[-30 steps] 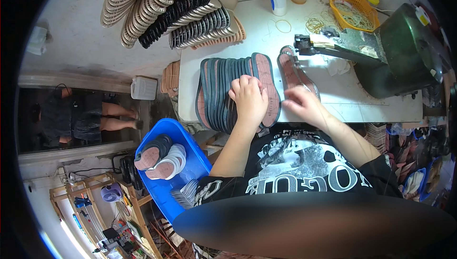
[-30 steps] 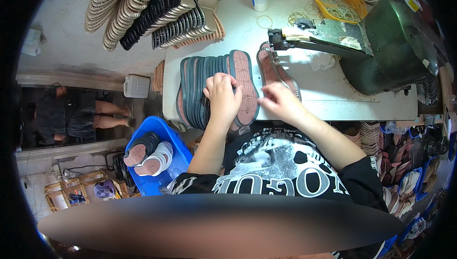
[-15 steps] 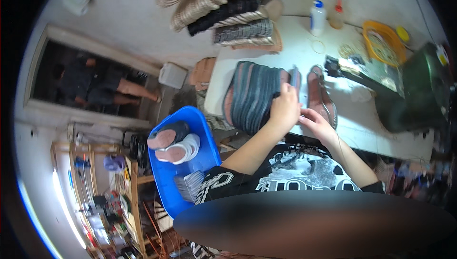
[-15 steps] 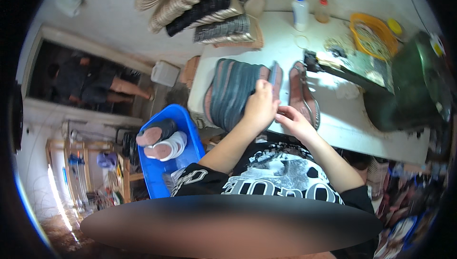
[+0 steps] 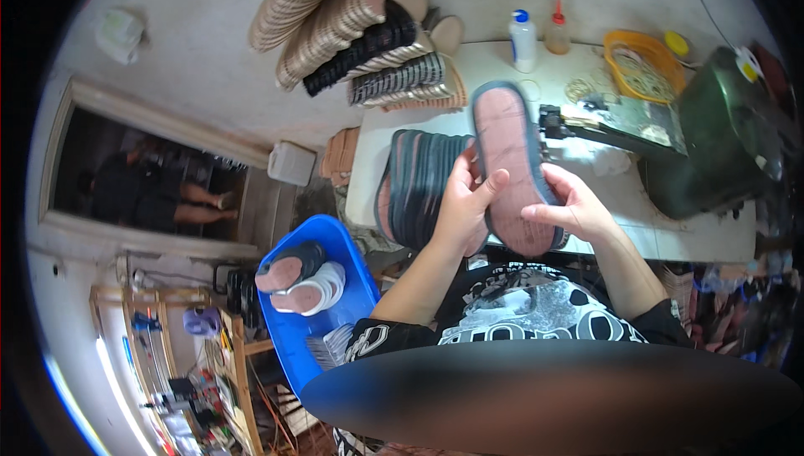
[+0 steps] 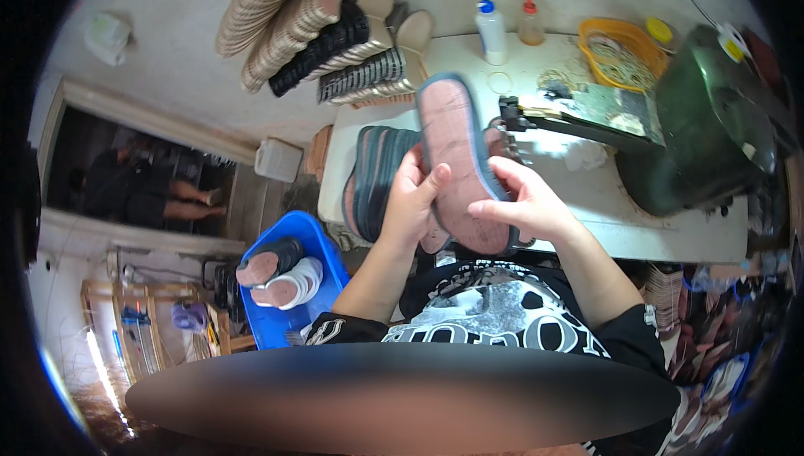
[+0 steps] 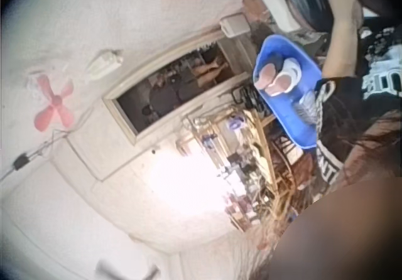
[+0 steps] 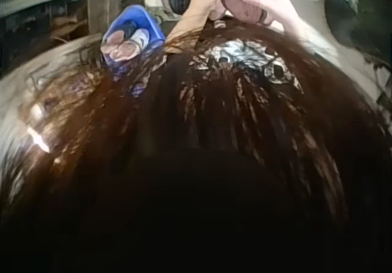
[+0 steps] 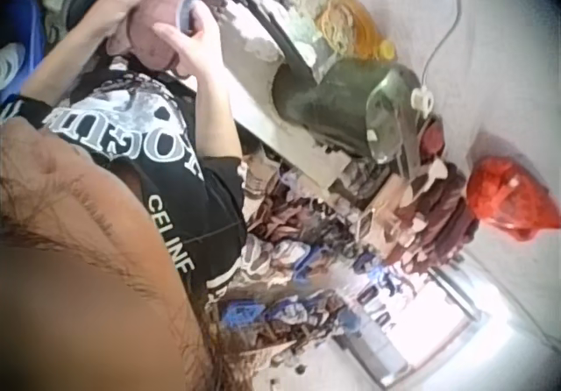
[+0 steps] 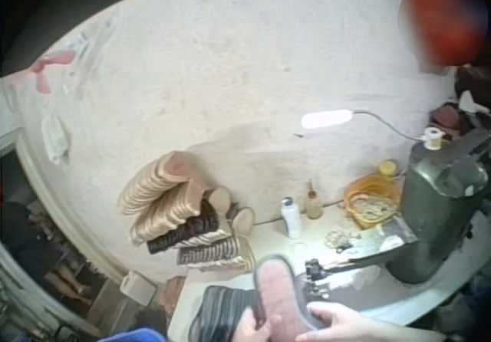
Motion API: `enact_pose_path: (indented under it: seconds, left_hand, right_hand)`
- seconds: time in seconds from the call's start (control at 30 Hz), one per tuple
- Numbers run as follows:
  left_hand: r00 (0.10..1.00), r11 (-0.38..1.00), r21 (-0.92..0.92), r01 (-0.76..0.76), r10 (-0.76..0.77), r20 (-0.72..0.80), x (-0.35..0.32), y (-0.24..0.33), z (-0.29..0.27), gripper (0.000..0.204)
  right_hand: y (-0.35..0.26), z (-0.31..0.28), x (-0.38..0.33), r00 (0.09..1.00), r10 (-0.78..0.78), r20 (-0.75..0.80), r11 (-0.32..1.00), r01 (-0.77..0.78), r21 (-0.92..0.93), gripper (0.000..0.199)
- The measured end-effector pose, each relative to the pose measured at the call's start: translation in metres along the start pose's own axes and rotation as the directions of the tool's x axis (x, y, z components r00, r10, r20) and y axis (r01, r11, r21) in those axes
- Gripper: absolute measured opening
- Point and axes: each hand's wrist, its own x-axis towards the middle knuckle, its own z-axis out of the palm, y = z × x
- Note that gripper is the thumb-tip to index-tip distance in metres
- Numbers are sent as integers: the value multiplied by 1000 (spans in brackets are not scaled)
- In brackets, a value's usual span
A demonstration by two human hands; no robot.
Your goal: The recorder is inspecting and assembling shoe insole components, specifically working with several stacks of patterned soles.
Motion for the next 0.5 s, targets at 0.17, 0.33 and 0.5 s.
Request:
enact_pose_path:
  seconds: [0.17, 0.33, 0.5]
  left_hand:
    - [966, 988, -23, 153, -144, 214, 7, 3, 28, 38]
    - [930, 986, 39, 163, -167, 326, 12, -11, 49, 33]
    - [899, 978, 172, 116, -177, 401, 13, -21, 46, 29]
  right_hand:
    - [4, -25, -27, 975, -7, 220, 915, -83, 396, 45]
    - [19, -32, -31, 992, 115, 46, 906, -124, 404, 52]
    - [-17, -60, -34, 928, 239, 286, 961, -268, 67, 25]
